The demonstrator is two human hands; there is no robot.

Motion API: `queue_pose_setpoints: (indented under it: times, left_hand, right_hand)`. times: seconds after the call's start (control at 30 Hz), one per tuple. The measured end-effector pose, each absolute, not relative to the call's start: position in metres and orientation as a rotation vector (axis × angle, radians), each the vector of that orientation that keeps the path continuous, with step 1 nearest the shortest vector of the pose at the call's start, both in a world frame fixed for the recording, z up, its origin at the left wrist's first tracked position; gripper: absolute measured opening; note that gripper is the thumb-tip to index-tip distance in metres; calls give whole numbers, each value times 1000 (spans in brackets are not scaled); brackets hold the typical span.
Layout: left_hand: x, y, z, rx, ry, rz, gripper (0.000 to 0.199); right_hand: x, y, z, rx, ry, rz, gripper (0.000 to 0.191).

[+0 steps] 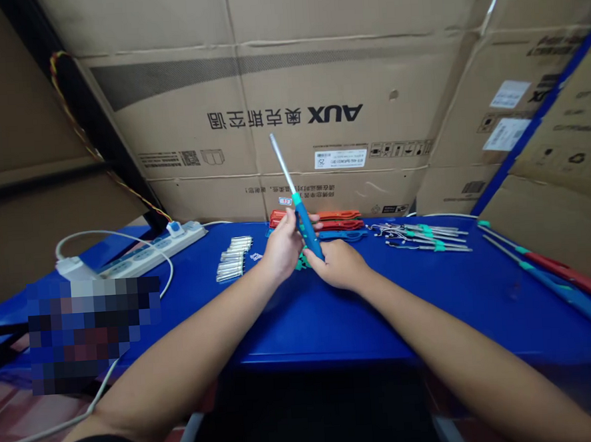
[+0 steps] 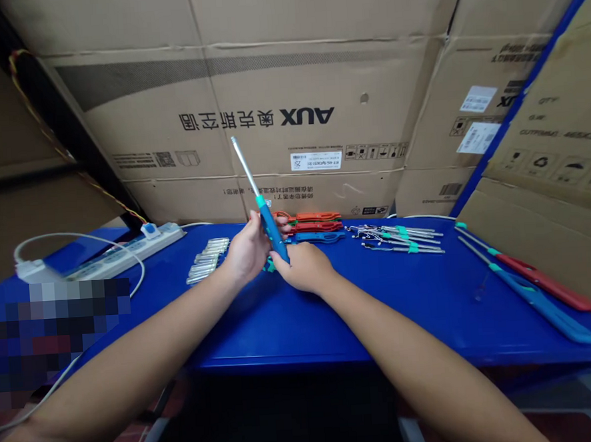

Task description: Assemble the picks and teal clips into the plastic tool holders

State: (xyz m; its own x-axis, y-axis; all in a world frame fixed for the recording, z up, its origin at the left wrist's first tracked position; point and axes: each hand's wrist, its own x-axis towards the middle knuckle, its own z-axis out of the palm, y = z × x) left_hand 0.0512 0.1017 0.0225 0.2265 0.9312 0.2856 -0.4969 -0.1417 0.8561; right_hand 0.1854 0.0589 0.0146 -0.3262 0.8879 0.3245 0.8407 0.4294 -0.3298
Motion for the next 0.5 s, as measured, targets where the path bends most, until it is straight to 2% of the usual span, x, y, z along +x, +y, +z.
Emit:
queue_pose_setpoints:
  times: [0.13,0.2,0.3,0.37,0.5]
  left_hand:
    - [44,107,27,1398,531,1400,39]
    - [43,109,27,1368,584,1389,33]
    - [42,108,27,1322,597,1297,29]
    - [42,106,27,1360,624,1254,30]
    - [47,102,25,1475,688,1222,26]
  right_hand:
    - [191,57,15,-1496,-2215,107,31]
    - [189,57,11,-1407,-2129,224,26]
    - [186,58,2,-1127,-1933,731,51]
    - [186,61,-2,-983,-1822,1017,61]
    - [186,65,-3,-921,-1679,1172,65]
